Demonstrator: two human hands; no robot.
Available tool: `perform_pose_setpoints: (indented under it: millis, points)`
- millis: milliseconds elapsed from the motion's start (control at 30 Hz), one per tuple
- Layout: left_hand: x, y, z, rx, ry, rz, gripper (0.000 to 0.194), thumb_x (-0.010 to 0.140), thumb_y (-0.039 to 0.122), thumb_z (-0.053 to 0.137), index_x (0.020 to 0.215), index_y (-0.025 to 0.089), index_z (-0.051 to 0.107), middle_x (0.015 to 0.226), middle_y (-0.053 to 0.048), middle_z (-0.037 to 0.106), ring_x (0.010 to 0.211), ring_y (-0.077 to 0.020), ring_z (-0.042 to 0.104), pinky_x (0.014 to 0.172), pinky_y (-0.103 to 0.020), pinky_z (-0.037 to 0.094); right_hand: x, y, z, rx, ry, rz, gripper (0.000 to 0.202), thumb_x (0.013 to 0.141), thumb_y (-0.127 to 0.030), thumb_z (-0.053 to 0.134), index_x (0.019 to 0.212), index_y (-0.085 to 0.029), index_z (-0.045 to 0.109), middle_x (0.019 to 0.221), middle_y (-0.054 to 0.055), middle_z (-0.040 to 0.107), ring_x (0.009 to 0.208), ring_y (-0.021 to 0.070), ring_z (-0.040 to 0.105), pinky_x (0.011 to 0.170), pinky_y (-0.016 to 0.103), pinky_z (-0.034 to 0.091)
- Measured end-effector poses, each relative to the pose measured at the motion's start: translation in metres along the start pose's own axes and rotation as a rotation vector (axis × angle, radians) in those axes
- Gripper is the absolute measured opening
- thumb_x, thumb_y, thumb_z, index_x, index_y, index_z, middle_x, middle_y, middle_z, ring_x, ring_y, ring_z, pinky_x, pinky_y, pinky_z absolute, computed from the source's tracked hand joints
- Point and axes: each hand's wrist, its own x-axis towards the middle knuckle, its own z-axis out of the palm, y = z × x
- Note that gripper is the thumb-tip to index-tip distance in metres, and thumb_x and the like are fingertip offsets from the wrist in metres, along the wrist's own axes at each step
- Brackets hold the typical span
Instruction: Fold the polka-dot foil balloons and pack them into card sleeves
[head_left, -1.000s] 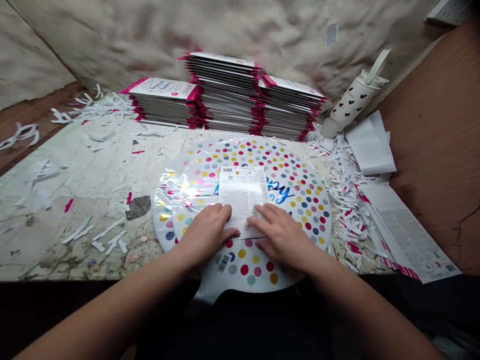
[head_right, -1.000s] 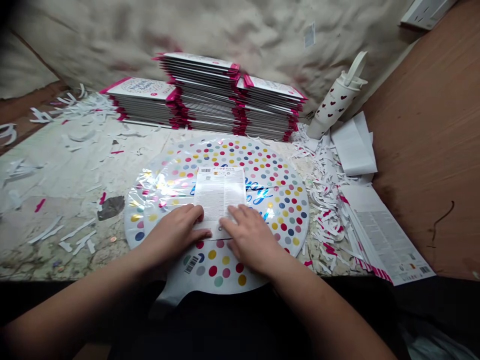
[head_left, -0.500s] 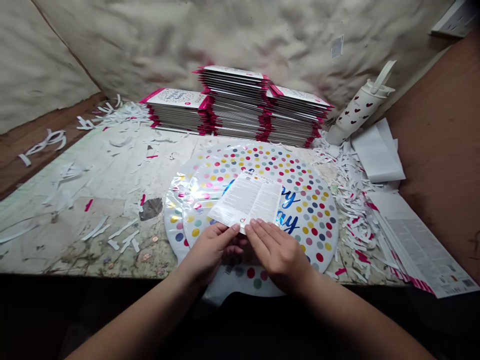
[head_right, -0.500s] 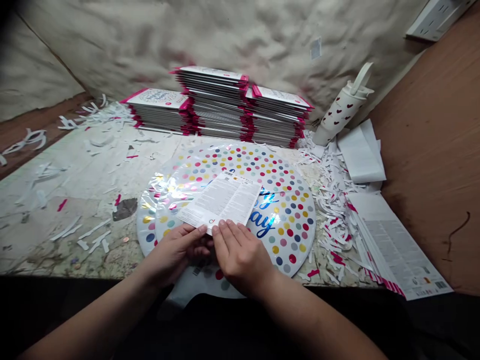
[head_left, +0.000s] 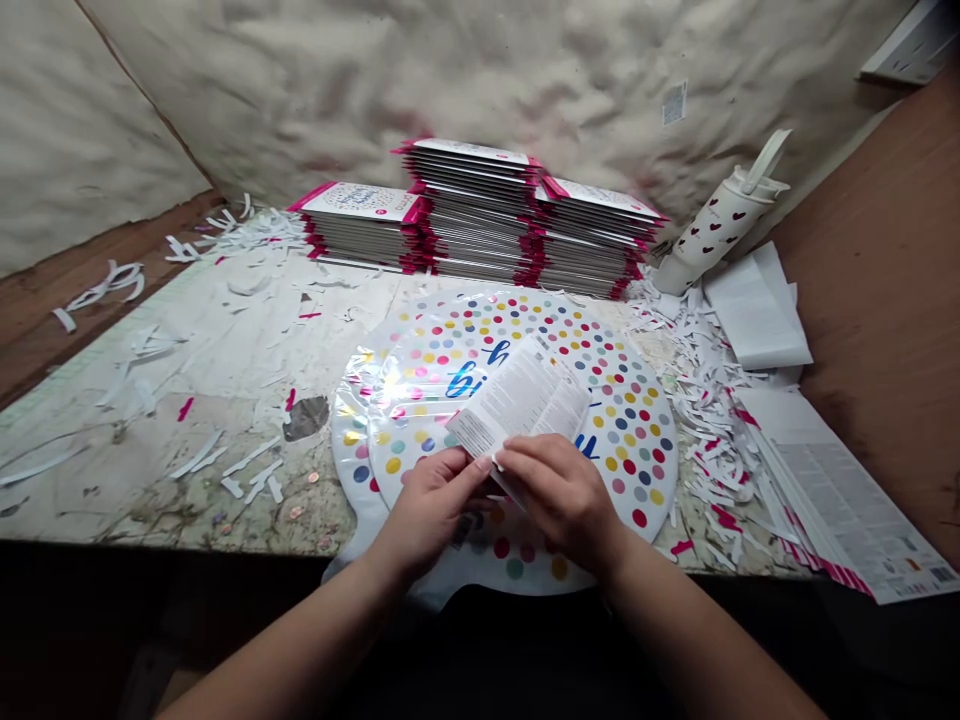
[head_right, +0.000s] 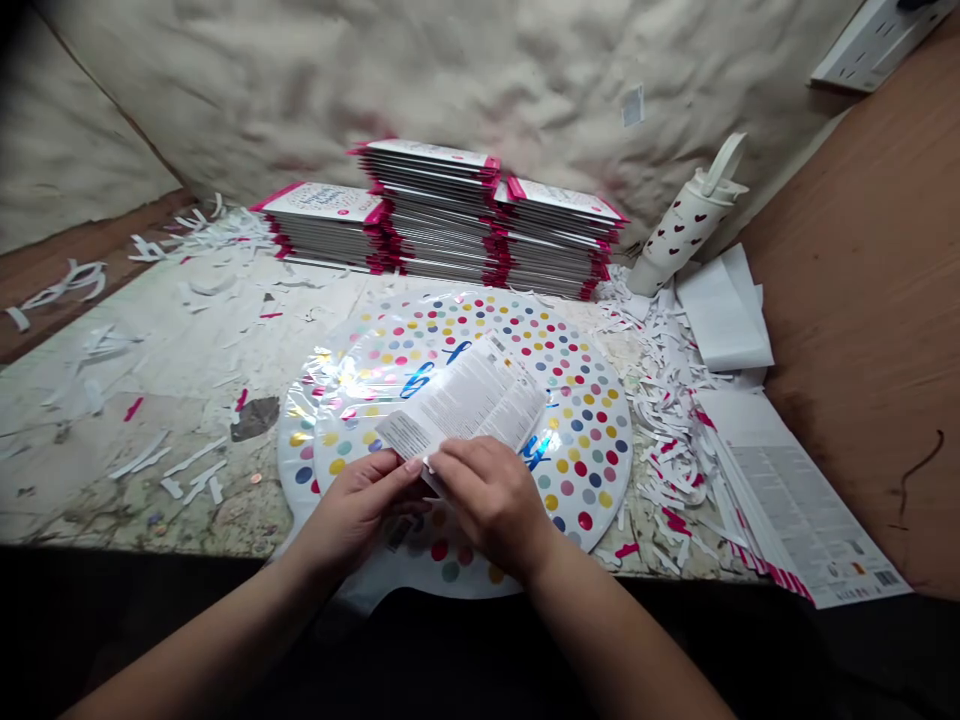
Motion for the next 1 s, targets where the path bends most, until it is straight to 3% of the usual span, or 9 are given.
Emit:
perform_pose_setpoints:
  millis: [133, 300, 433, 533, 633, 767, 867, 933, 1000]
  points:
    - [0.004, 0.004, 0.002, -0.032, 0.039, 0.052, 0.025, 0.077, 0.04, 0.06, 0.079, 0.015, 0.057, 0.07, -0.001, 0.064, 0.063, -0.0142, 0.061, 0.059, -0.025, 0.048, 0.0, -0.004, -0.015, 0.14, -0.007, 0.033, 0.021, 0.084, -0.011, 0.046, 0.095, -0.017, 0.063, 0.091, 0.008, 0.067, 0.086, 0.0169, 0.061, 0.075, 0.03, 0.052]
    - [0.004, 0.024, -0.004, 0.332, 0.064, 0.218, 0.047, 0.072, 0.029, 0.064, 0.115, 0.02, 0.048, 0.082, -0.003, 0.066, 0.072, -0.0188, 0.062, 0.065, -0.028, 0.048, -0.023, -0.006, -0.072, -0.217, -0.614, 0.253, 0.03, 0.082, -0.038, 0.056, 0.058, -0.022, 0.062, 0.051, -0.001, 0.06, 0.044, 0.0126, 0.055, 0.045, 0.024, 0.046]
    - [-0.011, 0.048, 0.007, 0.824, -0.039, 0.445, 0.049, 0.072, 0.017, 0.061, 0.119, 0.025, 0.054, 0.073, -0.002, 0.067, 0.064, -0.0214, 0.063, 0.064, -0.029, 0.046, -0.011, -0.008, -0.098, -0.488, -0.115, 0.256, 0.043, 0.072, -0.046, 0.066, 0.106, -0.02, 0.063, 0.104, 0.012, 0.065, 0.096, 0.0307, 0.06, 0.081, 0.046, 0.05]
    - [-0.021, 0.07, 0.017, 0.874, -0.162, 0.663, 0.045, 0.074, 0.014, 0.06, 0.116, 0.032, 0.059, 0.084, -0.001, 0.07, 0.076, -0.0214, 0.065, 0.076, -0.03, 0.047, 0.018, -0.017, -0.098, -0.07, 0.08, 0.142, 0.033, 0.075, -0.027, 0.067, 0.107, -0.026, 0.061, 0.107, 0.007, 0.065, 0.108, 0.0285, 0.055, 0.094, 0.048, 0.043]
    - [-0.028, 0.085, 0.01, 0.712, -0.019, 0.791, 0.051, 0.072, 0.017, 0.066, 0.12, 0.032, 0.055, 0.106, -0.001, 0.067, 0.096, -0.0219, 0.062, 0.085, -0.031, 0.047, 0.043, -0.022, -0.085, 0.398, 0.246, 0.173, 0.019, 0.08, -0.014, 0.059, 0.09, -0.029, 0.066, 0.088, 0.0, 0.069, 0.092, 0.0222, 0.063, 0.09, 0.045, 0.048]
    - [-0.031, 0.096, -0.033, 0.927, 0.114, 0.913, 0.029, 0.077, 0.014, 0.061, 0.101, 0.029, 0.068, 0.1, 0.0, 0.07, 0.088, -0.0195, 0.066, 0.079, -0.028, 0.052, 0.058, -0.006, -0.061, 0.596, 0.217, 0.214, 0.031, 0.078, -0.026, 0.064, 0.109, -0.026, 0.06, 0.108, 0.005, 0.065, 0.104, 0.0255, 0.059, 0.093, 0.045, 0.047]
    - [-0.014, 0.122, -0.087, 1.255, 0.548, 1.158, 0.037, 0.078, 0.016, 0.058, 0.113, 0.028, 0.061, 0.115, 0.002, 0.063, 0.101, -0.0207, 0.061, 0.09, -0.032, 0.047, 0.053, 0.018, -0.052, 0.537, 0.196, 0.299, 0.051, 0.077, -0.031, 0.065, 0.125, -0.024, 0.048, 0.114, 0.01, 0.062, 0.107, 0.0258, 0.058, 0.095, 0.045, 0.045]
    - [0.014, 0.152, -0.125, 1.481, 0.795, 1.113, 0.041, 0.085, 0.014, 0.045, 0.124, 0.022, 0.052, 0.127, 0.002, 0.054, 0.115, -0.0215, 0.051, 0.099, -0.037, 0.039, 0.044, 0.032, -0.051, 0.446, 0.19, 0.391, 0.045, 0.079, -0.03, 0.062, 0.122, -0.024, 0.05, 0.104, 0.009, 0.066, 0.101, 0.0234, 0.061, 0.092, 0.041, 0.047]
    - [0.057, 0.185, -0.156, 1.633, 0.861, 0.959, 0.041, 0.089, 0.012, 0.03, 0.125, 0.011, 0.049, 0.131, -0.003, 0.05, 0.121, -0.0224, 0.045, 0.101, -0.038, 0.035, 0.032, 0.043, -0.052, 0.362, 0.168, 0.484, 0.04, 0.081, -0.031, 0.059, 0.119, -0.024, 0.052, 0.097, 0.008, 0.068, 0.095, 0.0219, 0.064, 0.088, 0.038, 0.05]
